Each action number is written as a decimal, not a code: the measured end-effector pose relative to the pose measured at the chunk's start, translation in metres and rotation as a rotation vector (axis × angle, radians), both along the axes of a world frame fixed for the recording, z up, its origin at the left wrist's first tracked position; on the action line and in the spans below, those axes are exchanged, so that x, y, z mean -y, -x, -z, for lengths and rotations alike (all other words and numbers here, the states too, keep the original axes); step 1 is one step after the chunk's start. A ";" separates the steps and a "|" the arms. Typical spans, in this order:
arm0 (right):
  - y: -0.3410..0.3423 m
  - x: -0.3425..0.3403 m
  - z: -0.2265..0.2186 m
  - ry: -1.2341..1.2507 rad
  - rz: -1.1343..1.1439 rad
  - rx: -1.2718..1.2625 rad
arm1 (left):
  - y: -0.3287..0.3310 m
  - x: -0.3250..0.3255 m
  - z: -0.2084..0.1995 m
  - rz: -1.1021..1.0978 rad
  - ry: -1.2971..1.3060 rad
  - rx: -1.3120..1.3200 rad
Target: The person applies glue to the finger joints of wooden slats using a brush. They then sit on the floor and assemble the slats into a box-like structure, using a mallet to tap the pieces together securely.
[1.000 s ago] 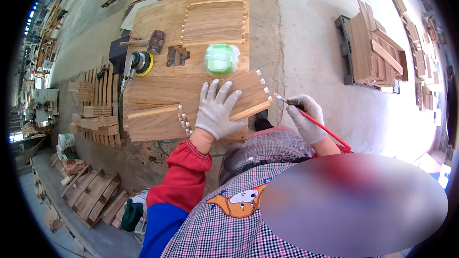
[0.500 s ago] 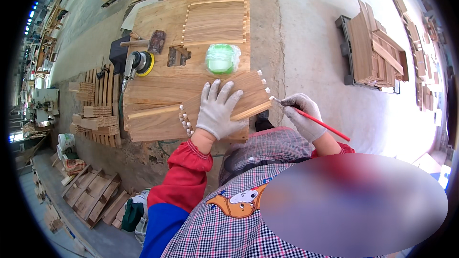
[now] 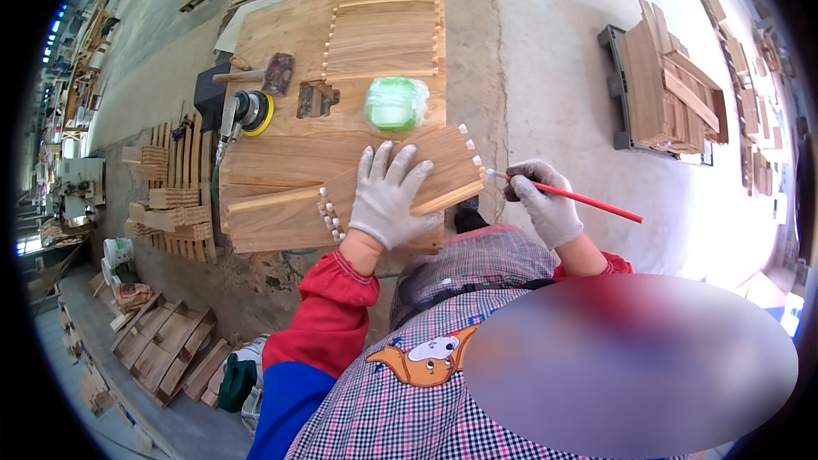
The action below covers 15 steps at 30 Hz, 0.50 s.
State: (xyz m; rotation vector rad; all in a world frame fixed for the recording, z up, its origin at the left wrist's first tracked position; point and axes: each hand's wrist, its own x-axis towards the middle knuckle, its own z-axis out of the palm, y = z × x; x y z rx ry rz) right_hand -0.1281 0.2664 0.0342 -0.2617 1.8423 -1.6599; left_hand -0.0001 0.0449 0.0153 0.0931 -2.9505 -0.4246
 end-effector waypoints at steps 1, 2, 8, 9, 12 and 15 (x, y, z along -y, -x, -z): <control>0.000 -0.001 0.001 -0.007 -0.005 0.017 | 0.000 0.000 0.000 0.002 -0.001 -0.001; -0.002 -0.003 0.003 -0.012 -0.012 0.034 | 0.000 0.000 0.001 0.002 -0.001 0.000; 0.005 -0.019 0.010 -0.026 0.047 0.100 | 0.000 0.001 0.000 0.004 0.007 0.011; 0.006 -0.021 0.013 -0.029 0.034 0.080 | 0.000 0.001 0.000 0.005 0.007 0.010; 0.006 -0.022 0.014 -0.034 -0.029 0.030 | 0.000 0.000 0.000 0.006 0.006 0.013; 0.001 -0.017 0.006 0.006 -0.078 0.052 | -0.001 0.001 0.000 0.002 0.008 0.012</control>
